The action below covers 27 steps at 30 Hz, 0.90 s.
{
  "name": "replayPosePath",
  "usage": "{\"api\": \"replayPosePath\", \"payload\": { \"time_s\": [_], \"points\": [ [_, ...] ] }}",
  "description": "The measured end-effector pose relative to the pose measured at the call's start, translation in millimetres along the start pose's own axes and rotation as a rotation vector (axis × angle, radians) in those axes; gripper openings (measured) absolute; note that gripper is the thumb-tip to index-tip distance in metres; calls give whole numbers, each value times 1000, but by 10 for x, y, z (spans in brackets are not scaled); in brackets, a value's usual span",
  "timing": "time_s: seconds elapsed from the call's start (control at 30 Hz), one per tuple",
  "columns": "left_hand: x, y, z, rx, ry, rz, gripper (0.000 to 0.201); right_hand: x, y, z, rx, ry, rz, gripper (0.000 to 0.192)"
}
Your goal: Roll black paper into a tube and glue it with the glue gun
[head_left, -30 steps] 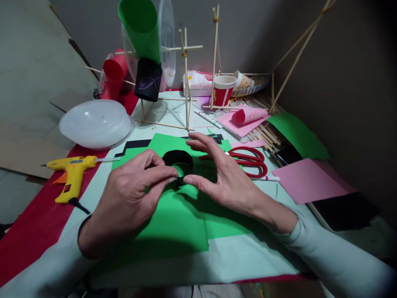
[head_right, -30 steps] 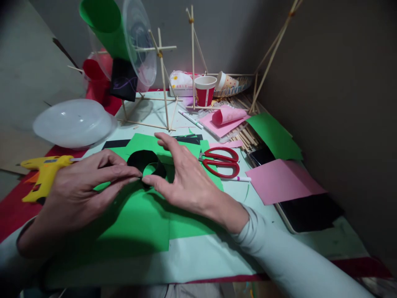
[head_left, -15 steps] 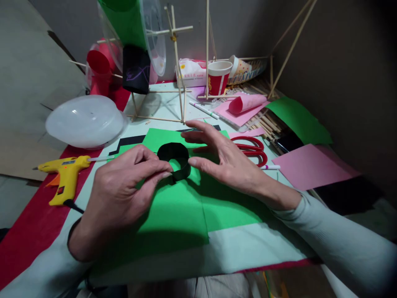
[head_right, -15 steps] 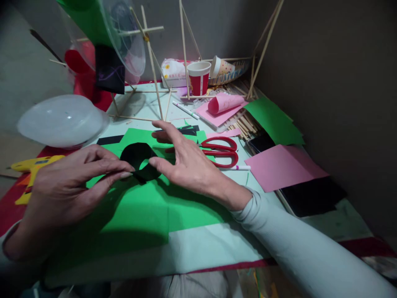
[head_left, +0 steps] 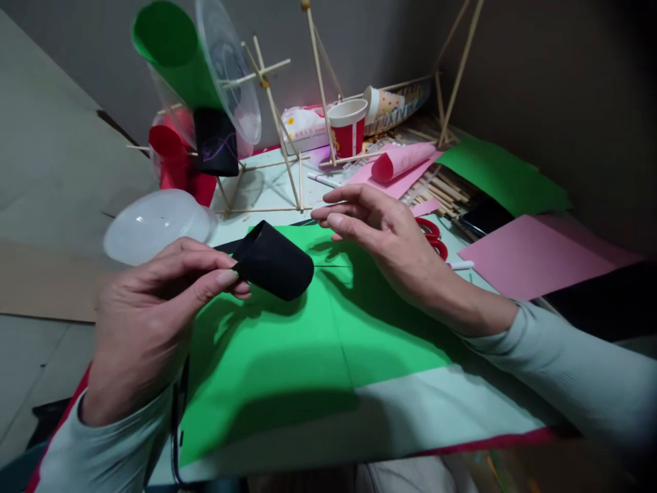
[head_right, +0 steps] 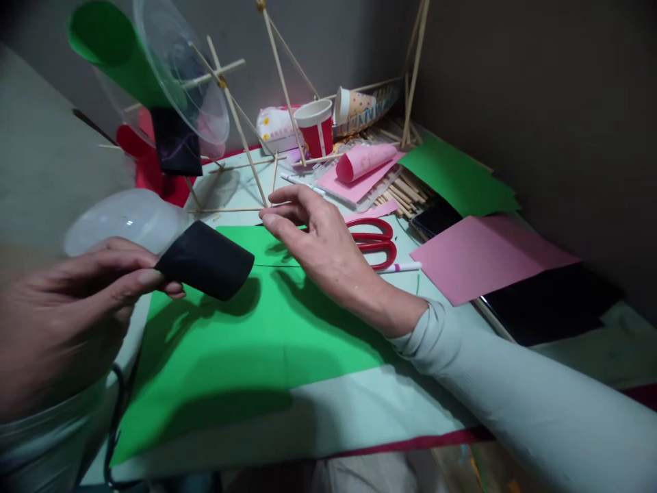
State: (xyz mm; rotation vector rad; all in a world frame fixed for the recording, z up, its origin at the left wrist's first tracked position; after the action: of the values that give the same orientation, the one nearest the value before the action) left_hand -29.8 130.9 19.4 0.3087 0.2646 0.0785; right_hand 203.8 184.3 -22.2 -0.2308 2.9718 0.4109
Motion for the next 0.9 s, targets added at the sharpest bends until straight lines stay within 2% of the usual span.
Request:
{"api": "replayPosePath", "payload": {
  "time_s": [0.17, 0.27, 0.43, 0.53, 0.73, 0.9],
  "points": [
    [0, 18, -49, -54, -280, 68, 8, 44, -21, 10, 18, 45, -31, 23],
    [3, 51, -34, -120, -432, 173, 8, 62, -30, 21, -1, -1, -26, 21],
    [1, 114, -62, -331, -675, 456, 18, 95, -86, -59, -159, -232, -15, 8],
    [31, 131, -98, -429, -774, 558, 30, 144, -166, -141, -294, -358, -15, 4],
    [140, 100, -126, -504, -836, 564, 35, 224, -300, -241, -646, -519, 46, 13],
    [234, 43, -128, -556, -790, 527, 34, 236, -308, -239, -696, -566, 91, 21]
  ]
}}
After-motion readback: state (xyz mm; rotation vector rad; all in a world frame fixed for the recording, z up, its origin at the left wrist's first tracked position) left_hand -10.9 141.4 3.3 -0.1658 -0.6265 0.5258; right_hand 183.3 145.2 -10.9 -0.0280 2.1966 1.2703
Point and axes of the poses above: each hand's wrist, its own y-axis towards the middle knuckle, its own x-axis out of the palm, z = x × y, the point moved 3 cm from there along y, towards the middle knuckle, and after that the axes turned 12 degrees about -y, right-handed, at the moved point
